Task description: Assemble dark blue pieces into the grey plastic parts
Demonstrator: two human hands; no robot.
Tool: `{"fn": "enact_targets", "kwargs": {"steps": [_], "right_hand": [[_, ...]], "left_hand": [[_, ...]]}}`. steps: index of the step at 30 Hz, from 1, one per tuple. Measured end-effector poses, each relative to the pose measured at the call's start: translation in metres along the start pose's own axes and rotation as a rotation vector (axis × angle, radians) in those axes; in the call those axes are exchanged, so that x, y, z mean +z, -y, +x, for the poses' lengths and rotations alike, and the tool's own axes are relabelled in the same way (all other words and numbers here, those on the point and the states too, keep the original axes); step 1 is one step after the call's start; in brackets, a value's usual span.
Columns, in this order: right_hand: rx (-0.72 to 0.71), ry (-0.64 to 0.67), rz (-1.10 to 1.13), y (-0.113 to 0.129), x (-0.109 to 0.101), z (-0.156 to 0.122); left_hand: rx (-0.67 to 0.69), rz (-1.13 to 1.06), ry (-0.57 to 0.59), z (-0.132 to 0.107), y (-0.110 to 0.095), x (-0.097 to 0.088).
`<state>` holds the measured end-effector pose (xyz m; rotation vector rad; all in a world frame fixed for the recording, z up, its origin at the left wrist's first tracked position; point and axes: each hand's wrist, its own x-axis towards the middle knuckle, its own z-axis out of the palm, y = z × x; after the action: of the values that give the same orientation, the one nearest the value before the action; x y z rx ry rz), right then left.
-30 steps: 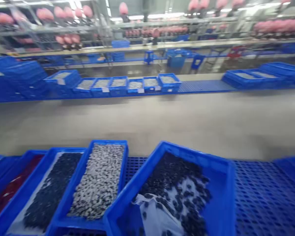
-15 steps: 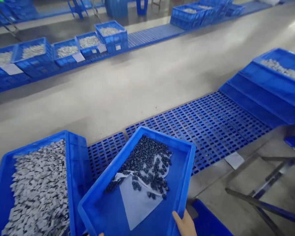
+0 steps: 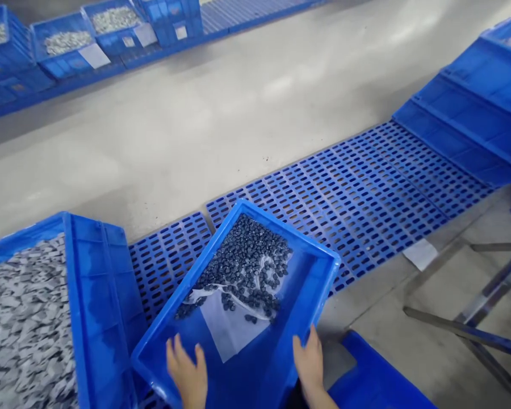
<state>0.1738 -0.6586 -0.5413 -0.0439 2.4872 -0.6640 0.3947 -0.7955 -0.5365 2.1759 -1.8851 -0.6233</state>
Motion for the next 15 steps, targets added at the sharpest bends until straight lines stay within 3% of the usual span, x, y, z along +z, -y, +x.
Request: {"fn": "enact_targets", "kwargs": {"steps": [3,6,9,12,15], "right_hand": [[-0.317,-0.070,-0.051,0.041,0.019,0.057],[-0.603,-0.024,-0.081,0.084,0.048,0.129],[-0.763,-0.017,-0.088,0.111,0.080,0.190],[-0.849,0.010,-0.053,0.117,0.110,0.219],[-0.868,0.063,0.029,0.111,0.139,0.211]], "left_hand": [[0.239,-0.081,0.105,0.024,-0.036,0.054],[0.287,-0.102,0.059,0.056,-0.063,0.108],[0.367,-0.116,0.069,0.088,-0.082,0.148],[0.468,-0.154,0.129,0.110,-0.099,0.175],[0.469,-0.228,0.146,0.120,-0.114,0.194]]}}
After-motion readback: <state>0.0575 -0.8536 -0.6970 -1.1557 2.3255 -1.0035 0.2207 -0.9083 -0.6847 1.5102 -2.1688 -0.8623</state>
